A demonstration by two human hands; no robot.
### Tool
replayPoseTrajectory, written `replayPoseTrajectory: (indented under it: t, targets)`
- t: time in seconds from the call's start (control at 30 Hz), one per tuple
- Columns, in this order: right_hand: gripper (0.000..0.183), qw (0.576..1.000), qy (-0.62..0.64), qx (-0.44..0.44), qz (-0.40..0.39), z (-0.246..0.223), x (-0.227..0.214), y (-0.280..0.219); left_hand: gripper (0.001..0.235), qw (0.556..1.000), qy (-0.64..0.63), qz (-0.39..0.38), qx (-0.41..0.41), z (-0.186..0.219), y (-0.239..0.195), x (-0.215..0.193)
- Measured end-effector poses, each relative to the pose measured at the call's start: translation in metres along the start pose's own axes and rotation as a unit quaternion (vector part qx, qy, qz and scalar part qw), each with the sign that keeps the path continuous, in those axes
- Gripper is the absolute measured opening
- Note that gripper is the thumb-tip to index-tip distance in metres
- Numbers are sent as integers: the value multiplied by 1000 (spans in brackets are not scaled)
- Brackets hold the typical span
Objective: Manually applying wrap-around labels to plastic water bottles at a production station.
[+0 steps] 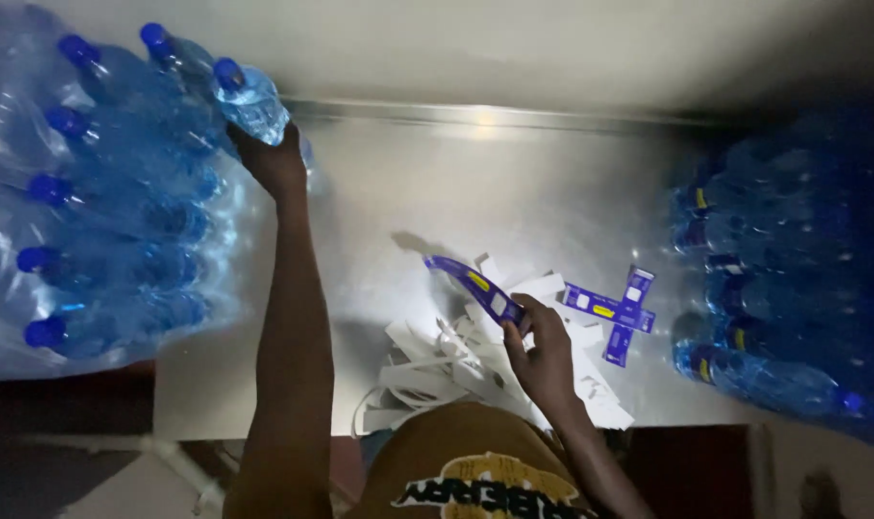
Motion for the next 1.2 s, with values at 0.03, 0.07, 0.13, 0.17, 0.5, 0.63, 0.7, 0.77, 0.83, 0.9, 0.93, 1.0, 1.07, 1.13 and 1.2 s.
replayPoseTrajectory:
  t: [0.03, 0.07, 0.13, 0.17, 0.5, 0.63, 0.7, 0.77, 0.83, 0.9, 0.93, 1.0, 1.07, 1.13, 1.2]
  targets:
    - [39, 999, 15, 41, -1, -2, -4, 0, 102, 999, 4, -17, 26, 34, -7, -17]
    - [54, 996, 31, 81, -3, -4, -8, 0, 96, 998, 8, -34, 53, 67, -16, -33]
    - [49, 997, 55, 58, 12, 14, -4, 5, 99, 995, 23, -91, 37, 64, -24, -35]
    - [45, 996, 81, 40, 23, 21, -3, 2, 101, 987, 44, -152, 18, 56, -34, -37]
    - [41, 946, 323, -1, 15, -2, 29, 47, 76, 904, 64, -409, -102, 38, -205, -43]
    - [49, 891, 445, 85, -2, 20, 81, 60, 50, 897, 27, -432, -88, 7, -252, -36]
    - [47, 873, 475, 108, -15, 34, 113, 64, 49, 883, 35, -462, -71, 50, -248, -55]
    - [39, 863, 490, 123, -26, 44, 143, 65, 115, 748, 98, -539, -375, 140, -241, -109]
    - [34, 861, 488, 133, -45, 47, 159, 63, 118, 764, -21, -542, -348, 99, -268, -120]
    - [29, 858, 487, 148, -65, 50, 172, 62, 128, 770, -134, -536, -317, 78, -282, -126]
    - [26, 863, 468, 169, -85, 54, 179, 59, 114, 748, -216, -507, -371, 68, -287, -128]
    - [26, 862, 448, 207, -119, 61, 186, 39, 104, 718, -286, -461, -437, 55, -304, -141]
    - [20, 858, 433, 228, -153, 68, 195, 33, 46, 755, -265, -334, -498, 38, -297, -151]
    - [17, 858, 424, 246, -153, 54, 184, 31, 45, 770, -268, -281, -506, 9, -309, -153]
    - [15, 859, 414, 261, -149, 56, 182, 24, 46, 783, -271, -232, -510, 4, -317, -158]
Point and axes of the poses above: each hand's wrist, its own y-axis towards the middle knuckle, its own x-axis out of the palm, z = x × y, the point moved 9 cm from there along y, towards the middle knuckle, and after that the axes turned 3 degrees about -x, right-handed, at the moved point
